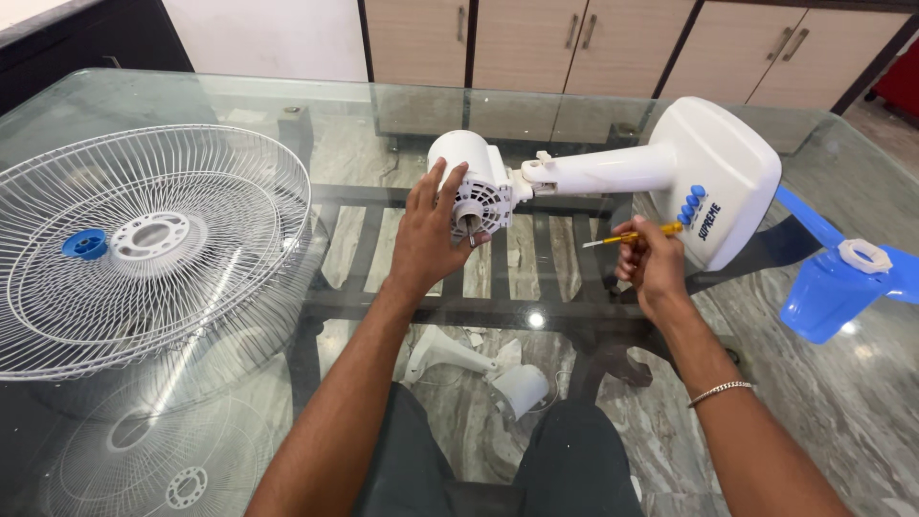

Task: The person disassembles a table fan on a glass table. They remove the front grille, detach the blue blade and its nut, then use a screwdriver to unscrew and separate the rear motor cover from the motor housing, setting parts aside on the table.

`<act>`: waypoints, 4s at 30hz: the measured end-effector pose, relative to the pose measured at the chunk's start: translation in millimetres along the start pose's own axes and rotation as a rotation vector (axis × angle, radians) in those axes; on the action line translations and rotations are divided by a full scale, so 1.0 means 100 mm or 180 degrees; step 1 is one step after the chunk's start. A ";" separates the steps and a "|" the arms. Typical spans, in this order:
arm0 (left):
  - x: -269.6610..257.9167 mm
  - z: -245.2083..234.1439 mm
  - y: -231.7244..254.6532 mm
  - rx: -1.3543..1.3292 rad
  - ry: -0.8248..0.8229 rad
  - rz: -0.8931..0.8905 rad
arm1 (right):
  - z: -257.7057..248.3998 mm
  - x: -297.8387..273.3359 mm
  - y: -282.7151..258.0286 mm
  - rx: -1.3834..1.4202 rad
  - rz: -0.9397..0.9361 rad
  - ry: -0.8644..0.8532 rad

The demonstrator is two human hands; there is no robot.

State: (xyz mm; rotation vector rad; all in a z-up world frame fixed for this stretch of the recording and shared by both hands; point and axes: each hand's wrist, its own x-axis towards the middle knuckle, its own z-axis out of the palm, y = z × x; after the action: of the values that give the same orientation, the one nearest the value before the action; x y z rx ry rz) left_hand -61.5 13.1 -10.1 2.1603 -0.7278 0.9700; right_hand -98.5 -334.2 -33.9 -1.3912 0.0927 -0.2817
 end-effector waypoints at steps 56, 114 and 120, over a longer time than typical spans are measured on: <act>0.96 -0.59 -0.10 0.0087 -0.1554 0.0252 | 0.39 -0.48 -0.45 -0.2072 -0.2964 0.1031; 0.18 -0.46 0.02 -0.2158 -0.0219 -0.0846 | 1.18 -0.13 -0.81 -0.4285 -0.3042 -0.0042; 0.12 -0.45 0.06 -0.2338 -0.0230 -0.0692 | 1.08 -0.11 -0.75 -0.4138 -0.2990 0.0111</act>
State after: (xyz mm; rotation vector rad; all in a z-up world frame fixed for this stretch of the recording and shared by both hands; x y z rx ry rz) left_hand -77.7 40.3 24.2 1.5818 -0.7202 0.4127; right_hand -94.9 -239.6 57.7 -2.6639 -0.4496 -1.1648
